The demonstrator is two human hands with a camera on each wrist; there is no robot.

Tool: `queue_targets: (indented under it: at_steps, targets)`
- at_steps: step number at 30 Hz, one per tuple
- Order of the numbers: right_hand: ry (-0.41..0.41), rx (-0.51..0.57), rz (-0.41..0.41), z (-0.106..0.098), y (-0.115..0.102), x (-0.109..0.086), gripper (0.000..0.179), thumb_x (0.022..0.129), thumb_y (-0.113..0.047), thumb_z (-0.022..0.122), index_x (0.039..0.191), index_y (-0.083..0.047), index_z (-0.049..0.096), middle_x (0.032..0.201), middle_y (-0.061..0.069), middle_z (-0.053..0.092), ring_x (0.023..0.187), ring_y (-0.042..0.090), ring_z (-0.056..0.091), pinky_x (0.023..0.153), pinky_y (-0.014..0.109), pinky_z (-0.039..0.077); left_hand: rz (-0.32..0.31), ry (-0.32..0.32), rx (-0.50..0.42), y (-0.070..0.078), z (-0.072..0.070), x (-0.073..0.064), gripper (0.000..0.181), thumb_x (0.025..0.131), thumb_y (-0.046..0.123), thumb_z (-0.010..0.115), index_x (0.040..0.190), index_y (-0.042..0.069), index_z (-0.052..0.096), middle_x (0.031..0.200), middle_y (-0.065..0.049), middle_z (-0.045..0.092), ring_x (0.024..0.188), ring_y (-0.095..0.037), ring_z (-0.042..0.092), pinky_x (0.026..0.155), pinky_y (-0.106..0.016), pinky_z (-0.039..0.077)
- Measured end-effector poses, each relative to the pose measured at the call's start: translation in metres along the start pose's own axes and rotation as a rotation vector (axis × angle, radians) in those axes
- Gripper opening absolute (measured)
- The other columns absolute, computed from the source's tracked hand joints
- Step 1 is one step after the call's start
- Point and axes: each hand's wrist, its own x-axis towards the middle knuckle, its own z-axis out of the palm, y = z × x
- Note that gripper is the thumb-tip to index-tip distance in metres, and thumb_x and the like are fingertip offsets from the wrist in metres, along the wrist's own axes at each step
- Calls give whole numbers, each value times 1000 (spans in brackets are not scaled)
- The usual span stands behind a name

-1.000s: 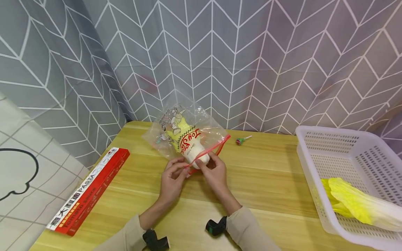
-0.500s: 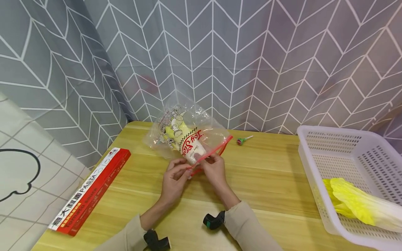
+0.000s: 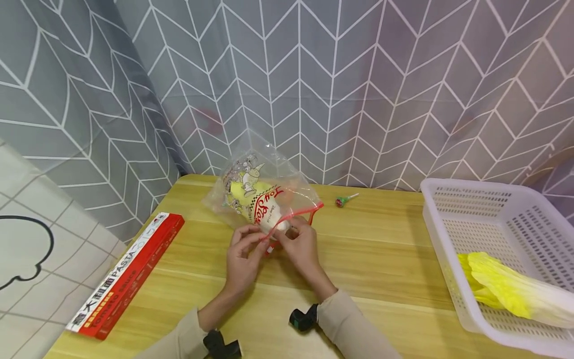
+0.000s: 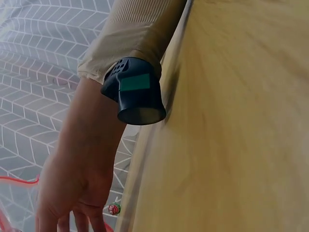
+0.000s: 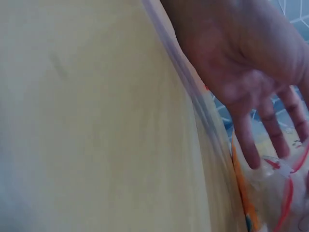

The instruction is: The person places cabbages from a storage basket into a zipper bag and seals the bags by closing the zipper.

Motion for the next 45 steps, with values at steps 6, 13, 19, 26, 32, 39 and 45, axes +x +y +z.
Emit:
queue_targets:
  at_steps: [6, 13, 19, 26, 32, 39, 45]
  targets:
    - [202, -125, -162, -5, -6, -4, 32, 77, 5, 81, 109, -2, 78, 109, 14, 76, 93, 11, 62, 72, 21, 56, 129, -13, -36, 2, 4, -2, 7, 90, 7, 76, 97, 6, 78, 130, -10, 58, 130, -29, 53, 111, -31, 48]
    - [208, -149, -185, -4, -5, -10, 42, 76, 4, 80, 117, -1, 74, 113, 16, 76, 92, 16, 67, 71, 15, 54, 99, -9, -86, 0, 4, -1, 6, 90, 4, 75, 96, 3, 76, 132, -13, 57, 128, -27, 53, 104, -20, 50]
    - [102, -202, -142, 1, 7, -11, 21, 75, -1, 80, 96, 1, 78, 91, 14, 77, 82, 23, 68, 71, 29, 54, 36, 23, -16, 0, 3, -1, 8, 90, 12, 77, 98, 10, 79, 129, -7, 60, 127, -22, 54, 111, -21, 42]
    - [-34, -92, -104, -3, 12, -12, 21, 79, 3, 79, 100, 2, 78, 93, 19, 77, 77, 24, 70, 71, 29, 57, 75, 35, 62, -1, 2, -1, 8, 89, 17, 79, 97, 17, 80, 122, -2, 65, 125, -20, 52, 109, -34, 37]
    - [-113, -52, -78, -5, 12, -15, 27, 83, 2, 78, 110, 3, 74, 99, 23, 76, 77, 24, 75, 68, 26, 60, 196, 77, 224, -2, 2, 1, 9, 85, 21, 83, 94, 21, 81, 114, 3, 70, 122, -21, 50, 106, -43, 30]
    - [-318, -46, -108, -7, 12, -13, 32, 87, 0, 75, 119, -1, 73, 105, 17, 78, 96, 21, 75, 123, 68, 9, 263, 104, 281, 0, 3, 3, 8, 85, 20, 82, 92, 18, 81, 109, 0, 75, 125, -26, 52, 103, -46, 21]
    - [-365, -41, -90, -12, 9, -14, 36, 89, -5, 76, 124, -3, 71, 110, 15, 78, 99, 26, 76, 124, 62, 19, 238, 98, 294, -1, 1, 3, 10, 85, 17, 83, 94, 18, 81, 107, 2, 76, 126, -25, 53, 102, -47, 21]
